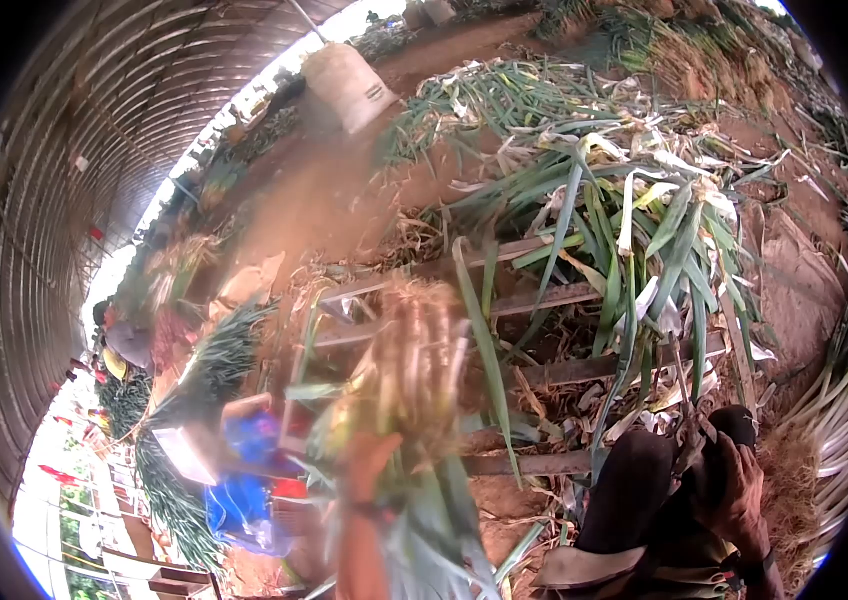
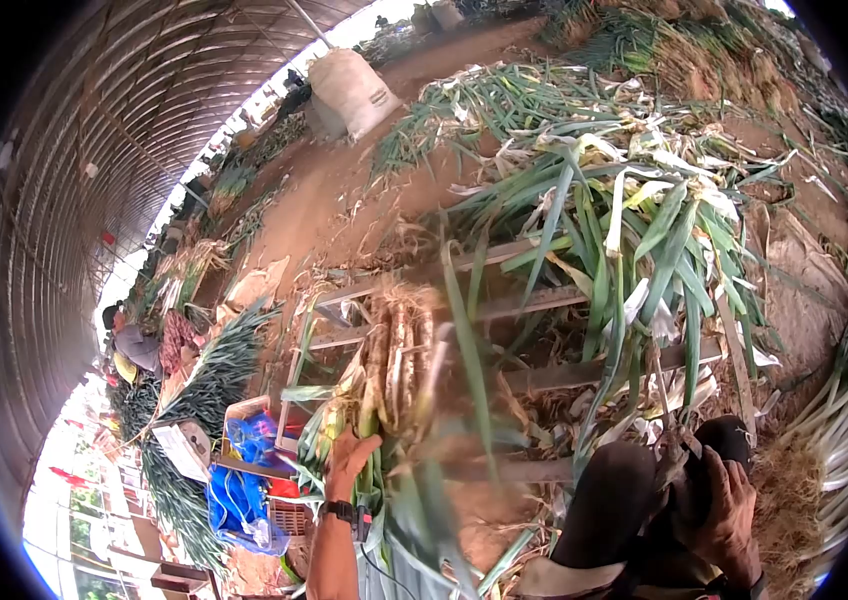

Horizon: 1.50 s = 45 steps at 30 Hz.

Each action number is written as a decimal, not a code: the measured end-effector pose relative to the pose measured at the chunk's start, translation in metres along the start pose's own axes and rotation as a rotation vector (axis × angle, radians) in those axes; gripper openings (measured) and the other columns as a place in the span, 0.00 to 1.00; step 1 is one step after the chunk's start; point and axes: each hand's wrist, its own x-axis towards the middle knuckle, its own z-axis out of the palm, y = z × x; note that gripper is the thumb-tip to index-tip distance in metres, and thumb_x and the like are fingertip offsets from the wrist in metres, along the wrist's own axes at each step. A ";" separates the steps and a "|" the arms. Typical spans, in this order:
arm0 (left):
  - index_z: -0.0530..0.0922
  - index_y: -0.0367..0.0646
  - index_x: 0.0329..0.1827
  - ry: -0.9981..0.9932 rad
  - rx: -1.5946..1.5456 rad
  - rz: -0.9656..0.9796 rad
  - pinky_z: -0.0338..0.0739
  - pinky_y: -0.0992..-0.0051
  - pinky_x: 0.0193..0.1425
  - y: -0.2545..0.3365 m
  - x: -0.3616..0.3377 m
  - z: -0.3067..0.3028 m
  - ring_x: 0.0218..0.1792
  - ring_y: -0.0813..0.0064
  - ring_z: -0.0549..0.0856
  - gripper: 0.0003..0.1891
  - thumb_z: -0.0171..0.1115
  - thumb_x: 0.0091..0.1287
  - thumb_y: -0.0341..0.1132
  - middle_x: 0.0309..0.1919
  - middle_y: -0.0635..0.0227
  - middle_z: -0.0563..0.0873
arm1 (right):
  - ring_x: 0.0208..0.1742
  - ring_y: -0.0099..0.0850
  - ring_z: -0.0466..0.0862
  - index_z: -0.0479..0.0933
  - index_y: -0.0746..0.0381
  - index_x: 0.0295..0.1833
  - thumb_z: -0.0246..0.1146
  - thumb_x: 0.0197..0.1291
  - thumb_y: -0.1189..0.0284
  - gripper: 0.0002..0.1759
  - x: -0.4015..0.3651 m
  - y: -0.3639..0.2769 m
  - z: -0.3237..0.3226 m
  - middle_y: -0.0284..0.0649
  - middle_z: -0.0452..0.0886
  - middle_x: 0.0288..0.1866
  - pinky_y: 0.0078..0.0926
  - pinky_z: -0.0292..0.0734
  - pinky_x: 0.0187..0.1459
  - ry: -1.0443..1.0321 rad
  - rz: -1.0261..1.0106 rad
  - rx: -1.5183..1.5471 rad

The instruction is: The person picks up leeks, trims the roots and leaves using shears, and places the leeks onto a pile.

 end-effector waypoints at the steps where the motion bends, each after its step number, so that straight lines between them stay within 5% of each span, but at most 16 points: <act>1: 0.80 0.33 0.59 -0.017 0.027 -0.006 0.77 0.66 0.56 -0.005 0.001 0.006 0.49 0.61 0.85 0.29 0.72 0.58 0.43 0.48 0.53 0.88 | 0.40 0.52 0.79 0.67 0.73 0.67 0.73 0.47 0.71 0.41 0.000 0.001 0.002 0.54 0.78 0.42 0.46 0.75 0.41 0.024 -0.006 -0.005; 7: 0.77 0.33 0.62 -0.170 0.139 0.024 0.79 0.64 0.58 0.070 -0.031 0.042 0.51 0.56 0.87 0.34 0.75 0.56 0.46 0.49 0.50 0.89 | 0.42 0.51 0.78 0.66 0.71 0.69 0.74 0.42 0.70 0.46 -0.001 0.003 -0.001 0.53 0.77 0.43 0.47 0.75 0.41 -0.002 -0.005 0.011; 10: 0.76 0.34 0.64 -0.226 -0.190 0.119 0.79 0.63 0.59 0.090 -0.051 0.071 0.52 0.58 0.86 0.35 0.76 0.57 0.46 0.51 0.53 0.88 | 0.43 0.51 0.79 0.66 0.70 0.70 0.75 0.40 0.69 0.48 -0.005 0.007 0.000 0.53 0.77 0.44 0.47 0.75 0.41 -0.021 0.008 0.028; 12: 0.76 0.35 0.65 -0.191 -0.098 0.249 0.79 0.64 0.59 0.091 -0.053 0.087 0.51 0.59 0.86 0.35 0.76 0.57 0.46 0.51 0.55 0.88 | 0.43 0.50 0.79 0.66 0.70 0.70 0.75 0.39 0.69 0.48 -0.005 0.006 0.000 0.52 0.77 0.45 0.47 0.75 0.41 -0.020 -0.022 0.013; 17: 0.75 0.39 0.67 -0.343 -0.133 0.168 0.80 0.64 0.57 0.127 -0.052 0.056 0.50 0.58 0.87 0.37 0.76 0.55 0.44 0.48 0.53 0.88 | 0.44 0.49 0.79 0.65 0.71 0.70 0.76 0.39 0.68 0.50 -0.007 0.008 0.001 0.50 0.78 0.47 0.45 0.77 0.43 -0.056 -0.011 -0.020; 23: 0.72 0.39 0.69 0.127 0.398 0.015 0.81 0.56 0.56 0.066 -0.012 0.024 0.53 0.46 0.86 0.38 0.75 0.55 0.43 0.51 0.42 0.86 | 0.43 0.48 0.78 0.66 0.70 0.70 0.75 0.37 0.68 0.50 -0.005 0.008 -0.003 0.49 0.78 0.45 0.44 0.77 0.44 -0.046 -0.026 -0.004; 26: 0.72 0.39 0.69 0.311 0.413 0.301 0.80 0.55 0.58 0.010 0.010 0.037 0.55 0.43 0.84 0.36 0.72 0.60 0.47 0.53 0.40 0.84 | 0.43 0.48 0.78 0.66 0.70 0.70 0.75 0.36 0.68 0.50 -0.008 0.008 -0.002 0.49 0.78 0.45 0.44 0.77 0.44 -0.044 -0.013 0.002; 29: 0.73 0.35 0.67 0.254 0.280 0.291 0.78 0.54 0.60 0.065 -0.007 0.049 0.56 0.42 0.84 0.34 0.68 0.65 0.49 0.55 0.38 0.83 | 0.43 0.48 0.78 0.66 0.69 0.70 0.75 0.35 0.67 0.51 -0.008 0.009 0.001 0.48 0.78 0.45 0.44 0.77 0.44 -0.040 -0.014 -0.001; 32: 0.67 0.31 0.73 -0.079 0.195 0.261 0.73 0.55 0.70 0.143 -0.039 0.056 0.64 0.43 0.80 0.40 0.63 0.70 0.55 0.65 0.38 0.77 | 0.44 0.47 0.78 0.66 0.69 0.71 0.76 0.35 0.66 0.52 -0.009 0.010 0.001 0.48 0.78 0.45 0.44 0.77 0.44 -0.051 -0.011 -0.014; 39: 0.52 0.27 0.79 -0.248 0.071 0.139 0.67 0.56 0.76 0.175 -0.042 0.121 0.69 0.39 0.74 0.62 0.62 0.59 0.74 0.67 0.30 0.73 | 0.43 0.47 0.78 0.66 0.68 0.71 0.76 0.36 0.64 0.52 -0.013 0.012 0.002 0.47 0.78 0.45 0.44 0.77 0.43 -0.038 -0.013 -0.040; 43: 0.49 0.27 0.80 -0.411 0.072 0.139 0.79 0.60 0.67 0.210 -0.059 0.096 0.61 0.46 0.82 0.65 0.61 0.57 0.76 0.65 0.33 0.76 | 0.43 0.48 0.78 0.66 0.69 0.71 0.75 0.37 0.65 0.51 -0.011 0.009 0.001 0.48 0.78 0.45 0.44 0.77 0.43 -0.037 -0.022 -0.022; 45: 0.52 0.26 0.79 -0.551 0.009 0.234 0.84 0.61 0.56 0.144 -0.011 0.124 0.50 0.54 0.86 0.63 0.63 0.58 0.74 0.58 0.39 0.82 | 0.43 0.48 0.78 0.67 0.69 0.71 0.75 0.38 0.65 0.50 -0.011 0.010 -0.001 0.48 0.78 0.45 0.44 0.77 0.43 -0.027 -0.028 -0.016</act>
